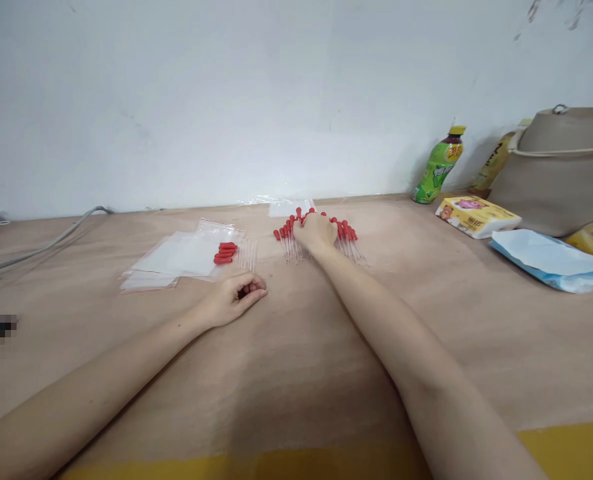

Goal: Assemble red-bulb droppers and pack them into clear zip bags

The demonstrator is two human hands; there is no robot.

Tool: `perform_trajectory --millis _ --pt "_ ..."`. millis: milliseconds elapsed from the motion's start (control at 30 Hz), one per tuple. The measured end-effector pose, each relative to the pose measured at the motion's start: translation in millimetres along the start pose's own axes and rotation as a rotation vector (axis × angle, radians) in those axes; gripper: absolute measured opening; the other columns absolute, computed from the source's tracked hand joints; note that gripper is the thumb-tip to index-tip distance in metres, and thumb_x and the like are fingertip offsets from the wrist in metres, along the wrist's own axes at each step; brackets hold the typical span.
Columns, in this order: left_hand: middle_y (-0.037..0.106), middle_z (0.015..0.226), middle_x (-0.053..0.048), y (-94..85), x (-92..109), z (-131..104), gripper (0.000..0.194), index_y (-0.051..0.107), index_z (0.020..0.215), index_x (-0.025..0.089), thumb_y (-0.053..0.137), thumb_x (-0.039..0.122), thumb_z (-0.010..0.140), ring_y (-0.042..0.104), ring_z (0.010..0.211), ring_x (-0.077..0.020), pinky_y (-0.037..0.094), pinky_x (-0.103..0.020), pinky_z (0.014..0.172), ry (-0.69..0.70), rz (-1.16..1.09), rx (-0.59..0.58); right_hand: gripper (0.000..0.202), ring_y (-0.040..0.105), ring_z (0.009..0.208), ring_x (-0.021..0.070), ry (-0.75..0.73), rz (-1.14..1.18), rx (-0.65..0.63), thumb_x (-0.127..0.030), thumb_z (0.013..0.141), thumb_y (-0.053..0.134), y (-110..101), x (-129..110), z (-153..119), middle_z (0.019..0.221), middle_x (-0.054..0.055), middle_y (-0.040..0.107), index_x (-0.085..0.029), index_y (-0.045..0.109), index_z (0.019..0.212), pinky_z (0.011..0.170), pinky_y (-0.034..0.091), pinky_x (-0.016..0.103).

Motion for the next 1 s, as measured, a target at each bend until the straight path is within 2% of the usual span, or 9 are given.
perform_trajectory --millis 167,467,533,600,700,767,867,1000 --pt "0.056 0.074 -0.001 0.0 0.1 0.0 0.011 0.058 0.08 0.017 0.051 0.025 0.082 0.052 0.066 -0.0113 0.042 -0.023 0.061 -0.003 -0.013 -0.01 0.029 0.058 0.078 0.0235 -0.02 -0.127 -0.011 -0.037 0.076 0.044 16.6 -2.0 2.2 0.075 0.01 0.065 -0.016 0.065 0.076 0.077 0.032 0.038" --pt "0.056 0.073 0.0 2.1 -1.1 -0.4 0.012 0.059 0.08 0.017 0.051 0.026 0.083 0.052 0.065 -0.0112 0.042 -0.023 0.06 -0.009 -0.01 -0.01 0.038 0.058 0.072 0.0236 -0.052 -0.176 -0.004 -0.049 0.076 0.042 16.8 -2.8 -2.7 0.072 0.008 0.065 -0.017 0.063 0.073 0.078 0.026 0.041" --pt "0.057 0.073 -0.001 -1.2 -1.0 0.0 0.012 0.059 0.08 0.018 0.051 0.027 0.083 0.052 0.065 -0.0115 0.043 -0.024 0.061 0.003 0.004 0.028 0.036 0.057 0.072 0.0226 -0.072 -0.169 0.012 -0.046 0.078 0.041 14.3 -7.4 -6.4 0.072 0.008 0.065 -0.017 0.063 0.075 0.078 0.026 0.041" --pt "0.057 0.074 -0.001 -12.8 -3.5 0.9 0.012 0.058 0.079 0.018 0.052 0.027 0.082 0.052 0.069 -0.0133 0.043 -0.026 0.065 0.006 0.078 0.141 0.033 0.057 0.072 0.0212 -0.119 -0.152 0.016 -0.043 0.079 0.04 12.7 -16.9 -13.0 0.073 0.007 0.065 -0.018 0.062 0.076 0.079 0.025 0.04" --pt "0.057 0.075 -0.003 -41.2 -16.8 -0.2 0.012 0.057 0.076 0.018 0.051 0.026 0.082 0.052 0.076 -0.0178 0.042 -0.031 0.072 -0.076 0.271 0.384 0.033 0.058 0.072 0.0199 -0.223 -0.119 -0.029 -0.042 0.08 0.04 15.9 -39.0 -28.0 0.072 0.006 0.065 -0.018 0.061 0.072 0.081 0.024 0.04" --pt "0.056 0.078 -0.005 -55.5 -31.2 -1.7 0.01 0.058 0.078 0.018 0.051 0.024 0.081 0.051 0.08 -0.0205 0.042 -0.034 0.075 -0.169 0.384 0.461 0.032 0.058 0.073 0.02 -0.284 -0.104 -0.086 -0.043 0.079 0.042 23.0 -54.5 -39.3 0.072 0.006 0.065 -0.018 0.061 0.071 0.081 0.025 0.04" --pt "0.054 0.083 -0.006 -62.3 -50.3 -2.3 0.009 0.06 0.083 0.019 0.053 0.023 0.078 0.05 0.083 -0.0234 0.042 -0.037 0.076 -0.23 0.487 0.438 0.029 0.059 0.077 0.0213 -0.304 -0.085 -0.188 -0.043 0.077 0.047 37.8 -70.0 -51.9 0.076 0.007 0.066 -0.019 0.063 0.076 0.08 0.028 0.039" --pt "0.052 0.084 -0.007 -59.0 -65.2 -3.1 0.011 0.061 0.084 0.019 0.054 0.025 0.078 0.05 0.084 -0.0243 0.043 -0.038 0.076 -0.263 0.502 0.386 0.026 0.059 0.08 0.0233 -0.279 -0.084 -0.258 -0.038 0.077 0.048 48.4 -77.0 -58.3 0.084 0.01 0.066 -0.018 0.064 0.081 0.077 0.032 0.039"
Point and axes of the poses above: each hand's wrist, its own z-axis towards the middle knuckle, its own y-axis out of the palm, x = y × z, the point moved 7 cm from there along z, towards the middle knuckle
